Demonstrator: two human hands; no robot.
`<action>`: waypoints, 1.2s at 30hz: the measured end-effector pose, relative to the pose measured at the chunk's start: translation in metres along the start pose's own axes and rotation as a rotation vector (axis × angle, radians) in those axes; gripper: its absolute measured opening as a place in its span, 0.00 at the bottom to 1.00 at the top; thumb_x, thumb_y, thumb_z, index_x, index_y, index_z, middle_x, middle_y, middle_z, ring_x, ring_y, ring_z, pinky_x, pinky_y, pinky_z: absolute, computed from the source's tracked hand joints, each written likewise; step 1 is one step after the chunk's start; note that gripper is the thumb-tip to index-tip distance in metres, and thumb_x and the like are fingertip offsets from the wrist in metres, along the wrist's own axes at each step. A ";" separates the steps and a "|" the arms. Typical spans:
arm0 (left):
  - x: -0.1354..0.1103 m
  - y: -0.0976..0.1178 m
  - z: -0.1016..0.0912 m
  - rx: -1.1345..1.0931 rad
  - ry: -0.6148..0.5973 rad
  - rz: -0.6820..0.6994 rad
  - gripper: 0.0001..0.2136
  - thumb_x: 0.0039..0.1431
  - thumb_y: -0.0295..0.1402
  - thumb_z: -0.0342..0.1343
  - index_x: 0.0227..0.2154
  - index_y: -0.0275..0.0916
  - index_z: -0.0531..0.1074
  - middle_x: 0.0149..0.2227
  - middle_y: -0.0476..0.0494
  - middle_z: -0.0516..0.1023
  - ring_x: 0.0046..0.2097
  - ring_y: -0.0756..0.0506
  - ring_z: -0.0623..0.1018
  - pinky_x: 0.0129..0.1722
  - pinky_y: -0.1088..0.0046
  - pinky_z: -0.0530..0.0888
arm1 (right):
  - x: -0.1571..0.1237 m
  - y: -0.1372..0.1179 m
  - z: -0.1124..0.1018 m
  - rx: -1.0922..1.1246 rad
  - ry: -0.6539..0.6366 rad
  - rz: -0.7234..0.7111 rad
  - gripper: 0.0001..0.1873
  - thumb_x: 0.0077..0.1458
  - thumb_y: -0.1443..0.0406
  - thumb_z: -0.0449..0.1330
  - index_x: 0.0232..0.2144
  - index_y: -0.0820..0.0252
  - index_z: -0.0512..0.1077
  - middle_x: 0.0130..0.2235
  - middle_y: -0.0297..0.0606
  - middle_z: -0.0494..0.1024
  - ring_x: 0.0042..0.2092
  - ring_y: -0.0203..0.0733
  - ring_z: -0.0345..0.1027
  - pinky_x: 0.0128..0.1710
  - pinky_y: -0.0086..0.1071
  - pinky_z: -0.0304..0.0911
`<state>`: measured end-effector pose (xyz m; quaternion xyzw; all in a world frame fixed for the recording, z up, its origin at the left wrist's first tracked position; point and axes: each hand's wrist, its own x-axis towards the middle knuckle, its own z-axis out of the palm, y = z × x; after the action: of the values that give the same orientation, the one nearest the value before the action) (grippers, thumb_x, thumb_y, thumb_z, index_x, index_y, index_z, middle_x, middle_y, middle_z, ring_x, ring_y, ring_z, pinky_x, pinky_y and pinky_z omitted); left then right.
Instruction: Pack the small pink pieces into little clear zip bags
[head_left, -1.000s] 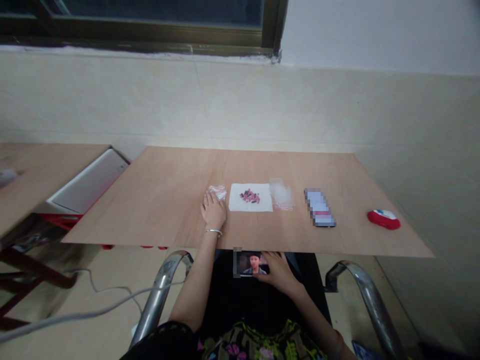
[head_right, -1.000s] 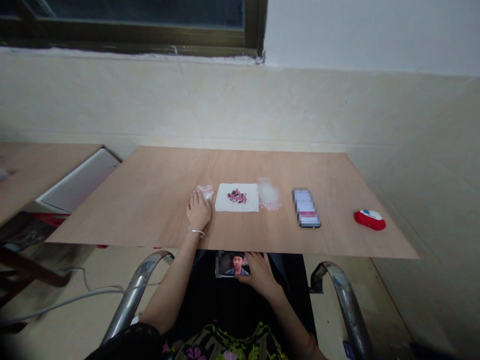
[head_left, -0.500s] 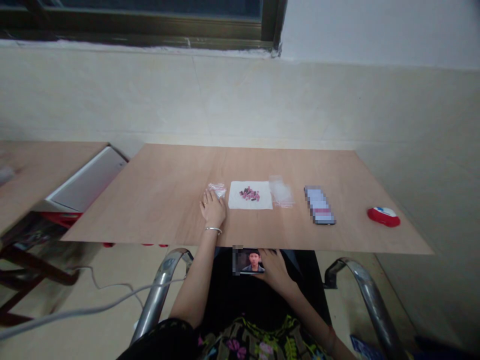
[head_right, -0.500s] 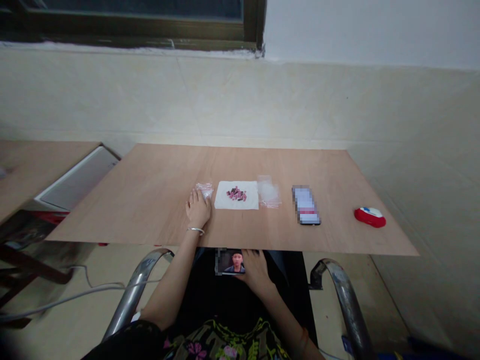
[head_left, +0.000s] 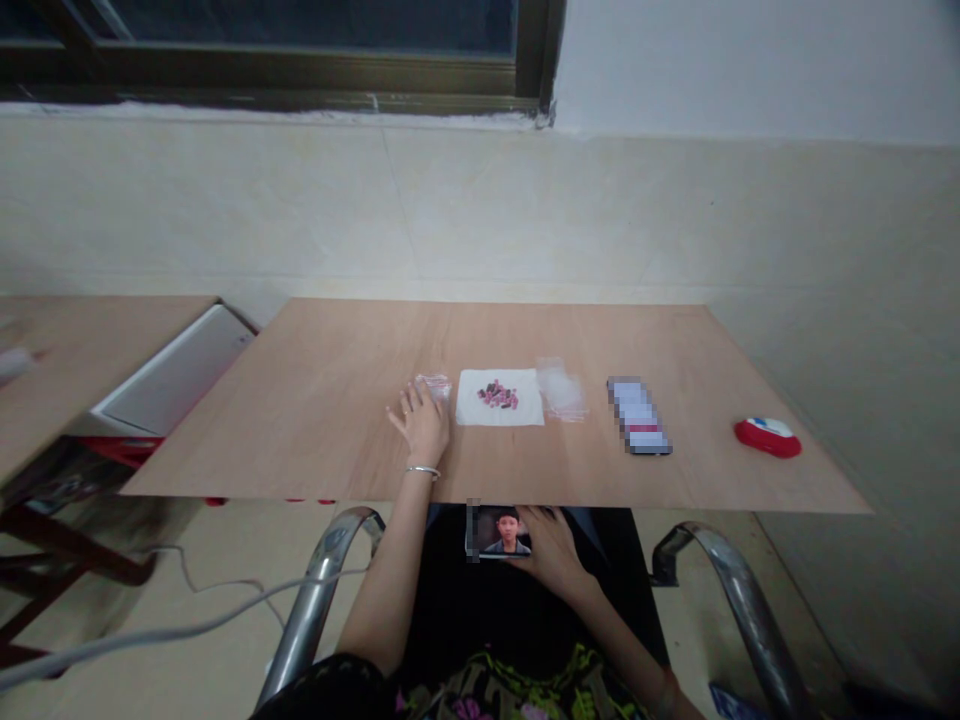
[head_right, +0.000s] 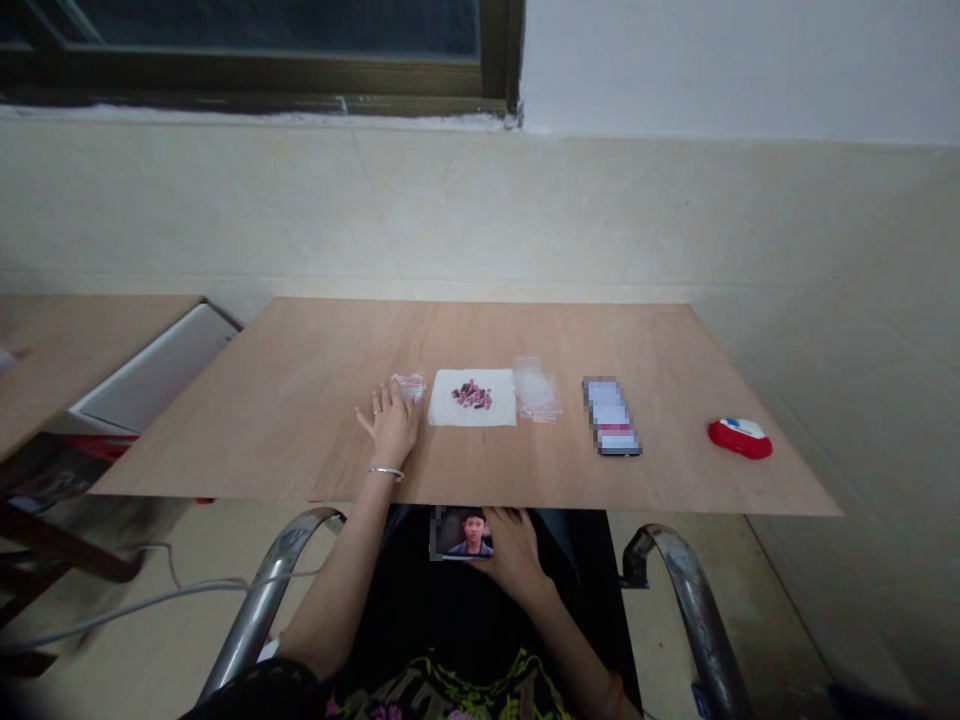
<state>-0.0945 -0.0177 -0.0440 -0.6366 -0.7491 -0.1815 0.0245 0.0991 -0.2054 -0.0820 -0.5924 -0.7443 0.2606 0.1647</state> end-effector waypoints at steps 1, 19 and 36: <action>0.000 0.002 -0.002 -0.018 0.010 0.024 0.26 0.66 0.38 0.33 0.64 0.33 0.52 0.65 0.30 0.55 0.65 0.35 0.56 0.61 0.40 0.45 | 0.000 -0.001 0.000 0.005 0.002 0.002 0.34 0.42 0.62 0.69 0.53 0.59 0.66 0.53 0.43 0.74 0.55 0.51 0.66 0.59 0.44 0.53; -0.031 0.124 0.009 -0.221 -0.322 0.926 0.18 0.62 0.34 0.49 0.55 0.38 0.64 0.61 0.37 0.64 0.62 0.41 0.62 0.60 0.53 0.55 | -0.027 -0.018 -0.035 0.366 0.454 -0.141 0.08 0.56 0.65 0.59 0.37 0.57 0.76 0.40 0.41 0.81 0.43 0.43 0.75 0.47 0.37 0.69; -0.025 0.146 0.031 -0.184 -0.237 0.993 0.09 0.62 0.28 0.48 0.35 0.34 0.74 0.35 0.39 0.79 0.40 0.45 0.76 0.55 0.60 0.62 | 0.071 0.060 -0.091 0.839 0.756 0.493 0.23 0.43 0.49 0.60 0.31 0.65 0.74 0.27 0.44 0.80 0.25 0.45 0.73 0.21 0.33 0.68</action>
<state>0.0564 -0.0142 -0.0450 -0.9311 -0.3354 -0.1396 -0.0335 0.1802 -0.1096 -0.0484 -0.6832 -0.3094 0.3336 0.5711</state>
